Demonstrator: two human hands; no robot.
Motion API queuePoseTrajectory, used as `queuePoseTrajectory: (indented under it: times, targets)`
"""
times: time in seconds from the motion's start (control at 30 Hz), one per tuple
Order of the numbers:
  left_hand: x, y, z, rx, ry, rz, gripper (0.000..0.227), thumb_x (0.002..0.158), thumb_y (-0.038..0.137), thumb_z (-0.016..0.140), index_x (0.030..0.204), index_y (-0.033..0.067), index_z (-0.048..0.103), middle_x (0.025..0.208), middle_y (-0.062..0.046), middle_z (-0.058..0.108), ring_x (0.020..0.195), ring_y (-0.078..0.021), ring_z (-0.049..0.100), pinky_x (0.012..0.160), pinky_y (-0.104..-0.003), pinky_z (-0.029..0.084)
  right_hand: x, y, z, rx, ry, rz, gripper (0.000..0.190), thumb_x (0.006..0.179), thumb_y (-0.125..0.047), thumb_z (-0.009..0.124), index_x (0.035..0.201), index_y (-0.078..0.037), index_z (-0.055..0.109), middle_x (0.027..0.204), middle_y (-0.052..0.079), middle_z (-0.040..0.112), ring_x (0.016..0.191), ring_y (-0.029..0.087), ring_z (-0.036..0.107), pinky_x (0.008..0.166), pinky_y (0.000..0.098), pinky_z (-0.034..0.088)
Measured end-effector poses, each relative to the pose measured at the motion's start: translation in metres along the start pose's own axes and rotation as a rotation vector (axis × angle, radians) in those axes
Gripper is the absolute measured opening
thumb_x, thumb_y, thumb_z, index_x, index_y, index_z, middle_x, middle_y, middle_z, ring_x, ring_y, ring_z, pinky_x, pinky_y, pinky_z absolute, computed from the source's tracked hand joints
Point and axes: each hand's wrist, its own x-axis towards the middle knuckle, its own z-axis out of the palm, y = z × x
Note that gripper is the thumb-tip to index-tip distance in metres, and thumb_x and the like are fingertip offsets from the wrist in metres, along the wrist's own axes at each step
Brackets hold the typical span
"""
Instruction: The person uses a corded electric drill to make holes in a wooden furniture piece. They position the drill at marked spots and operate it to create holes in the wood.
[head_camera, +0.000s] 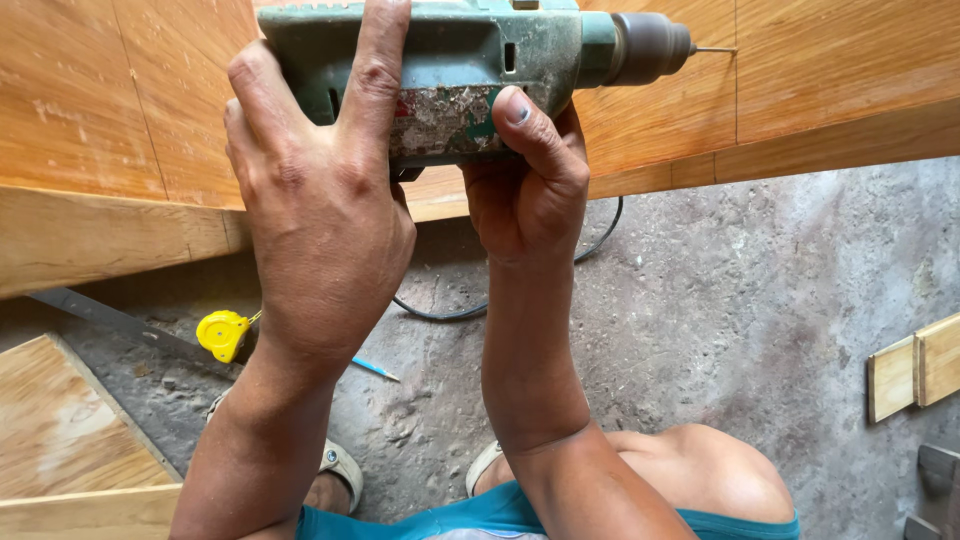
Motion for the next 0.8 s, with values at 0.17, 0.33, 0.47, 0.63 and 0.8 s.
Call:
queuePoseTrajectory:
  times: [0.17,0.33,0.47,0.63,0.8]
  targets:
    - [0.003,0.0,0.0,0.01,-0.007,0.002,0.086,0.092,-0.013,0.06,0.165,0.0255,0.035,0.124,-0.023,0.038,0.109,-0.038,0.05,0.104,-0.051,0.048,0.003,-0.001,0.0,-0.014,0.01,-0.018,0.04,0.1,0.0,0.071,0.136,0.004,0.055,0.119,0.016,0.07,0.113,0.027,0.07,0.105,0.0445,0.058]
    - [0.0,0.0,0.001,0.012,-0.024,-0.016,0.086,0.093,-0.013,0.059,0.165,0.0262,0.035,0.125,-0.023,0.038,0.112,-0.0378,0.051,0.103,-0.051,0.048,0.001,0.0,0.0,-0.013,-0.001,-0.019,0.038,0.102,0.0,0.071,0.136,0.004,0.055,0.117,0.016,0.07,0.111,0.027,0.07,0.103,0.0443,0.059]
    - [0.002,-0.002,0.003,0.003,-0.013,0.006,0.087,0.093,-0.012,0.06,0.166,0.0265,0.034,0.124,-0.023,0.038,0.11,-0.0375,0.05,0.104,-0.051,0.048,0.004,-0.001,0.0,-0.022,0.03,-0.018,0.043,0.1,0.001,0.071,0.139,0.005,0.056,0.117,0.016,0.07,0.11,0.027,0.071,0.103,0.0439,0.06]
    - [0.005,0.009,0.007,-0.004,-0.055,0.012,0.089,0.091,-0.014,0.059,0.166,0.0261,0.034,0.125,-0.024,0.038,0.107,-0.039,0.05,0.103,-0.052,0.048,0.003,-0.014,-0.006,-0.044,0.023,-0.023,0.042,0.101,-0.003,0.07,0.14,0.005,0.056,0.116,0.016,0.07,0.11,0.027,0.071,0.103,0.0446,0.06]
    - [0.016,0.013,-0.002,-0.035,-0.071,0.057,0.094,0.086,-0.012,0.058,0.167,0.027,0.031,0.129,-0.028,0.039,0.115,-0.0433,0.051,0.105,-0.054,0.048,0.008,-0.024,0.005,-0.082,-0.059,-0.013,0.04,0.103,-0.006,0.07,0.138,0.002,0.053,0.117,0.014,0.07,0.11,0.027,0.071,0.1,0.0461,0.061]
